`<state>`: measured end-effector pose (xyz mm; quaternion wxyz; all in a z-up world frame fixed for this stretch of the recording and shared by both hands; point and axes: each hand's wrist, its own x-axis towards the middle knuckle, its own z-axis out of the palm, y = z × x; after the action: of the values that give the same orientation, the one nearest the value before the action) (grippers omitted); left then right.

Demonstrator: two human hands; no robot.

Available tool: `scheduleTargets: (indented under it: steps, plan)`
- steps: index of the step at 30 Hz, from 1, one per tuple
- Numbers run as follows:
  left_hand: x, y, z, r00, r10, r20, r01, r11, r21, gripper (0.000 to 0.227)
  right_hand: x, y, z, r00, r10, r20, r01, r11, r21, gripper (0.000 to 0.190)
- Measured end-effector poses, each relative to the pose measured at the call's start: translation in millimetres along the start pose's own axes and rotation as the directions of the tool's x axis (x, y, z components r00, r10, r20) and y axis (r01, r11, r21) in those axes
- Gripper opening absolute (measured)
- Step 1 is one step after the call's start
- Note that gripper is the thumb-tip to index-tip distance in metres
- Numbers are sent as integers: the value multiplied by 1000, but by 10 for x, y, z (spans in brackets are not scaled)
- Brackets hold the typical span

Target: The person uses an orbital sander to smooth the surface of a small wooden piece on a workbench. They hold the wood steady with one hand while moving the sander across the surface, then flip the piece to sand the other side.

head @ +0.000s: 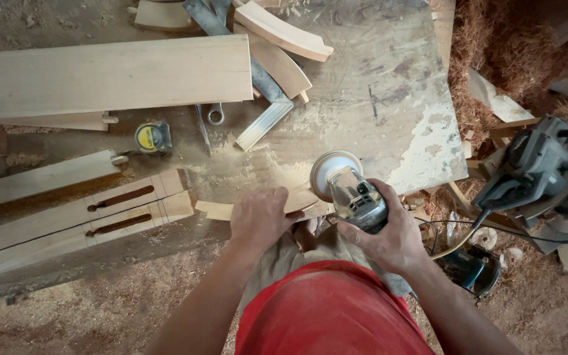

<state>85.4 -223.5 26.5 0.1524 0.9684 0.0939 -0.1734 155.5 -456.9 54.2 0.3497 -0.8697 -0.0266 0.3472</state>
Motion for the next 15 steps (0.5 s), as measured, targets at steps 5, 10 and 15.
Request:
scheduleTargets:
  steps: [5, 10, 15]
  plan:
    - [24, -11, 39, 999, -21, 48, 21, 1000, 0, 53, 9, 10, 16, 999, 48, 12, -47, 998, -42, 110]
    - [51, -36, 83, 993, -23, 112, 17, 998, 53, 55, -3, 58, 35, 999, 39, -1, -39, 999, -8, 107]
    - [71, -49, 84, 994, -4, 113, -7, 995, 95, 55, 58, 215, 48, 984, 176, 15, -177, 978, 110, 117]
